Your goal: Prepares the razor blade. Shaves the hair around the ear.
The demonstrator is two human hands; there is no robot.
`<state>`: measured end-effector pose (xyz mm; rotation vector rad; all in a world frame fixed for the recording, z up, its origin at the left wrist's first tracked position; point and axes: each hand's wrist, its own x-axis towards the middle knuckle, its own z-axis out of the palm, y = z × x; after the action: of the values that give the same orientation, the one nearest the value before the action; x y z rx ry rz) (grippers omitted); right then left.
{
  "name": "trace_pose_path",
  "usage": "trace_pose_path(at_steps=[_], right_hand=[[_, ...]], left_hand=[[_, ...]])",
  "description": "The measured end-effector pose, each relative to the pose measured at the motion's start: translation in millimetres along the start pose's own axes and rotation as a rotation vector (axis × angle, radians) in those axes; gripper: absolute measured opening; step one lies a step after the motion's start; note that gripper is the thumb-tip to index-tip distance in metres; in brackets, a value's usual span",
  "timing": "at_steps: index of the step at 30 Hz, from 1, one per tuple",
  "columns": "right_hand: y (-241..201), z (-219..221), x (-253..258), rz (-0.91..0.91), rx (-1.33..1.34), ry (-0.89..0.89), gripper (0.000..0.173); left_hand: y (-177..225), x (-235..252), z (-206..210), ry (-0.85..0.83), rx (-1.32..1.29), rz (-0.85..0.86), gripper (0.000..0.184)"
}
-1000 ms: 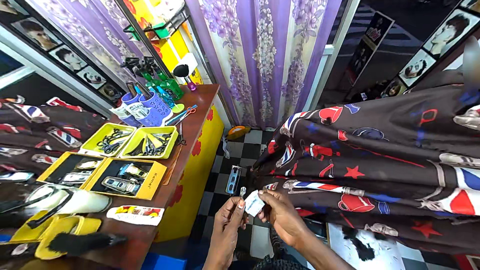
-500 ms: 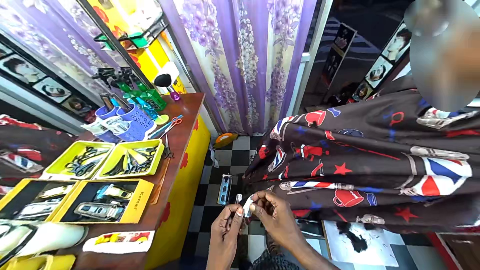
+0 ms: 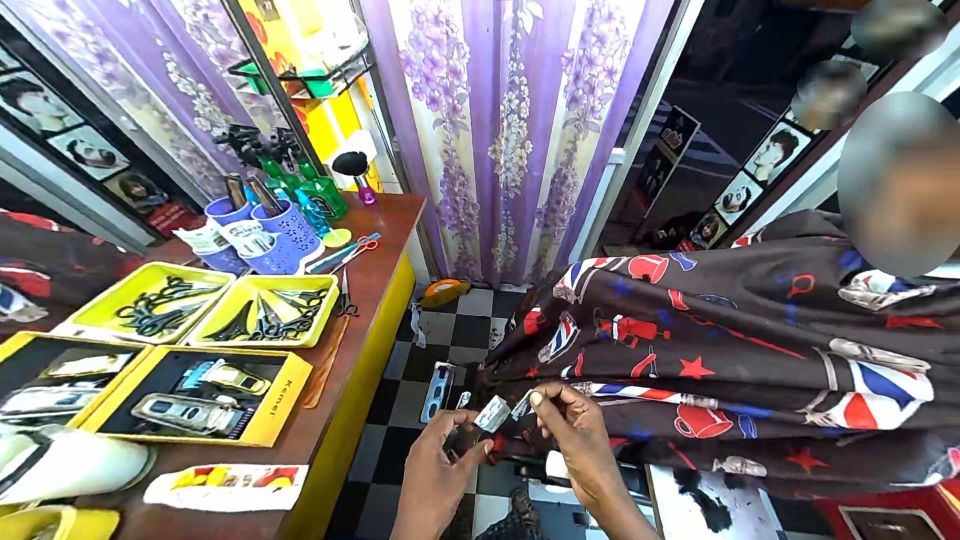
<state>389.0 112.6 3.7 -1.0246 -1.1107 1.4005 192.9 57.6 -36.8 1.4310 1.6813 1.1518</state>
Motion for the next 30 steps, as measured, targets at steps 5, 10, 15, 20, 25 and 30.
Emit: trace_pose_path(at_steps=[5, 10, 15, 20, 25, 30], right_hand=[[-2.0, 9.5, 2.9, -0.054, -0.01, -0.048, 0.011], [4.6, 12.3, -1.5, -0.09, 0.013, -0.083, 0.011], [10.5, -0.5, -10.1, -0.072, -0.135, -0.301, 0.013], [-1.6, -1.3, -7.0, -0.089, -0.282, -0.383, 0.035], [-4.0, -4.8, 4.6, -0.107, -0.357, -0.357, 0.023], [-6.5, -5.8, 14.6, -0.012, -0.203, -0.278, 0.014]], left_hand=[[23.4, 1.4, 3.4, -0.018, -0.194, 0.142, 0.023], [42.9, 6.5, 5.0, 0.056, -0.297, 0.13, 0.014], [47.0, 7.7, -0.1, 0.042, -0.325, 0.123, 0.014], [42.7, 5.1, -1.1, 0.004, -0.27, 0.119, 0.014], [40.5, -2.5, -7.9, -0.155, -0.349, 0.06, 0.024], [36.8, -8.2, -13.2, -0.113, -0.394, 0.056, 0.02]])
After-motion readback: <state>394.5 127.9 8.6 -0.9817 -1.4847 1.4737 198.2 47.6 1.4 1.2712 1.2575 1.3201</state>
